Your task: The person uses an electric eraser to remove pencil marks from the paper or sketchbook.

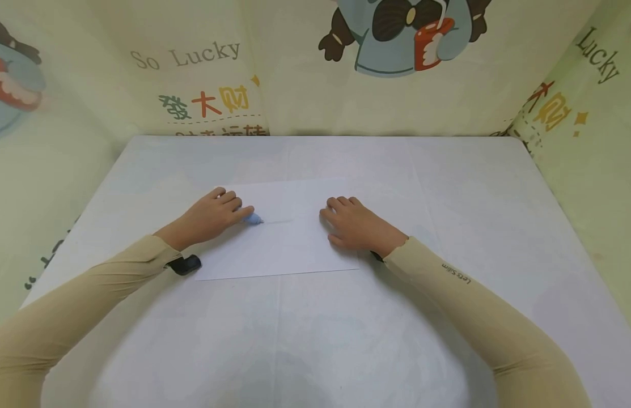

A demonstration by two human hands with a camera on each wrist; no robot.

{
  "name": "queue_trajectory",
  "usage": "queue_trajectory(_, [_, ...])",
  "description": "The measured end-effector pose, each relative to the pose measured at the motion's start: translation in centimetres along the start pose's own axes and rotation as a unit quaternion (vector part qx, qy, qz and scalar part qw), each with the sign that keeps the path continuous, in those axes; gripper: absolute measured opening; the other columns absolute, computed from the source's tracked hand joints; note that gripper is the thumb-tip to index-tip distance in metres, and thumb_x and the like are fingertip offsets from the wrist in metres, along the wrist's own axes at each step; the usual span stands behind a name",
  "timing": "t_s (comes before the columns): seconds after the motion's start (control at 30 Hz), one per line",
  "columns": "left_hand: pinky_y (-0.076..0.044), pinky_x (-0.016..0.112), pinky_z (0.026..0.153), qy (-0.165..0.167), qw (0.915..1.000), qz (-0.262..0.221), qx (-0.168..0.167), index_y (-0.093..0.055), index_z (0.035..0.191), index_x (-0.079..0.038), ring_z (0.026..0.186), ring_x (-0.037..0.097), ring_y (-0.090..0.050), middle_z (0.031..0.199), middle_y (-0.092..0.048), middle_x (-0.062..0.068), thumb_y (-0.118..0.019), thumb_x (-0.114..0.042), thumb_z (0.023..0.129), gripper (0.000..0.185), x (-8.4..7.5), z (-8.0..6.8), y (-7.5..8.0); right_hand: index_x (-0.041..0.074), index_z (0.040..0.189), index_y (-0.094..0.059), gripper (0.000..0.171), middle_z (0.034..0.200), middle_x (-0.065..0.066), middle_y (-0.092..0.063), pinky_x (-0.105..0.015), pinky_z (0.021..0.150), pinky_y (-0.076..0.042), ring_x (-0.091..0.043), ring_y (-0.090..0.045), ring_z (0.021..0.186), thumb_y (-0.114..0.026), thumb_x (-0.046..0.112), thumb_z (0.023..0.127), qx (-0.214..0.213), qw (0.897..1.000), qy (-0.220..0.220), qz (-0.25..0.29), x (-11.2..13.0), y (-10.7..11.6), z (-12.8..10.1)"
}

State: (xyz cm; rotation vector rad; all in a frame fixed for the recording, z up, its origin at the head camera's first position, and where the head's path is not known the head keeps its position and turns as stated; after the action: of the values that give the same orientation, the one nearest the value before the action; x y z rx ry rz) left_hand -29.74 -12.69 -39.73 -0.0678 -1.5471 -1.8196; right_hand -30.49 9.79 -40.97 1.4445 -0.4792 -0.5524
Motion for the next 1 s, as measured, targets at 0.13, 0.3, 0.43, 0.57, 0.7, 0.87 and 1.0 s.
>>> queue_trajectory(0.13, [-0.041,0.034,0.074,0.005,1.0,0.005,-0.005,-0.054,0.1,-0.011,0.075,0.023,-0.051,0.079,-0.061,0.008,-0.065,-0.001,0.084,0.022,0.07,0.1,-0.09,0.004,0.116,-0.052,0.038,0.117,-0.018,-0.053,-0.049,0.092,-0.043,-0.036,-0.055,0.105,-0.063,0.021,0.084,0.003,1.0,0.0,-0.002,-0.04,-0.04,0.03])
queue_trajectory(0.3, [-0.04,0.033,0.073,0.005,0.9999,0.011,-0.006,-0.054,0.1,-0.011,0.075,0.023,-0.052,0.079,-0.061,0.008,-0.067,-0.004,0.084,0.022,0.05,0.17,-0.11,0.004,0.117,-0.052,0.038,0.118,-0.018,-0.053,-0.049,0.093,-0.042,-0.036,-0.054,0.106,-0.063,0.022,0.085,0.007,1.0,-0.005,0.003,-0.09,-0.03,0.0])
queue_trajectory(0.43, [-0.04,0.033,0.073,0.001,1.0,0.008,0.002,-0.054,0.101,-0.012,0.076,0.023,-0.052,0.081,-0.062,0.008,-0.066,-0.005,0.085,0.021,0.01,0.16,-0.16,0.004,0.117,-0.052,0.038,0.117,-0.018,-0.053,-0.049,0.092,-0.042,-0.036,-0.054,0.106,-0.063,0.021,0.085,0.008,1.0,-0.005,0.004,-0.16,-0.15,0.02])
queue_trajectory(0.57, [-0.04,0.033,0.074,-0.004,0.9998,0.002,0.018,-0.055,0.104,-0.013,0.078,0.023,-0.052,0.083,-0.063,0.008,-0.065,-0.001,0.084,0.025,-0.06,0.01,-0.21,0.003,0.117,-0.053,0.038,0.117,-0.018,-0.053,-0.049,0.092,-0.043,-0.036,-0.055,0.106,-0.063,0.021,0.085,0.008,1.0,-0.003,0.006,-0.05,-0.15,0.09])
queue_trajectory(0.7, [-0.039,0.033,0.074,-0.01,0.9996,0.003,0.026,-0.055,0.105,-0.013,0.078,0.023,-0.052,0.083,-0.063,0.008,-0.066,0.001,0.082,0.029,-0.22,-0.12,-0.06,0.003,0.118,-0.052,0.04,0.118,-0.018,-0.053,-0.049,0.093,-0.043,-0.036,-0.055,0.108,-0.063,0.023,0.085,0.012,1.0,-0.005,0.001,0.05,-0.09,0.07])
queue_trajectory(0.87, [-0.039,0.032,0.074,-0.015,0.9996,0.004,0.021,-0.056,0.104,-0.013,0.077,0.023,-0.052,0.083,-0.063,0.008,-0.068,0.001,0.081,0.029,-0.41,0.05,0.27,0.003,0.118,-0.052,0.04,0.119,-0.018,-0.053,-0.049,0.093,-0.043,-0.036,-0.054,0.108,-0.063,0.023,0.085,0.015,1.0,-0.008,-0.002,-0.01,-0.04,-0.02])
queue_trajectory(1.0, [-0.039,0.033,0.074,-0.017,0.9995,0.006,0.025,-0.056,0.104,-0.012,0.078,0.023,-0.052,0.083,-0.063,0.008,-0.066,0.002,0.082,0.028,-0.38,0.4,0.26,0.003,0.119,-0.052,0.04,0.119,-0.018,-0.053,-0.05,0.093,-0.043,-0.036,-0.054,0.109,-0.063,0.023,0.086,0.013,1.0,-0.006,0.001,-0.01,0.04,0.0])
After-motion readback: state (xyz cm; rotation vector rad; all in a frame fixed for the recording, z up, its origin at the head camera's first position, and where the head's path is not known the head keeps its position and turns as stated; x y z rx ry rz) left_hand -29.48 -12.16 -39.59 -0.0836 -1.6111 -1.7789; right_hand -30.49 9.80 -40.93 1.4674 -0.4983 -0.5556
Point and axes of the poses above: each hand's wrist, its own z-axis towards the middle knuckle, its own y-axis out of the back of the hand, x = y × z, the point moved 7 cm from there along z, towards the middle knuckle
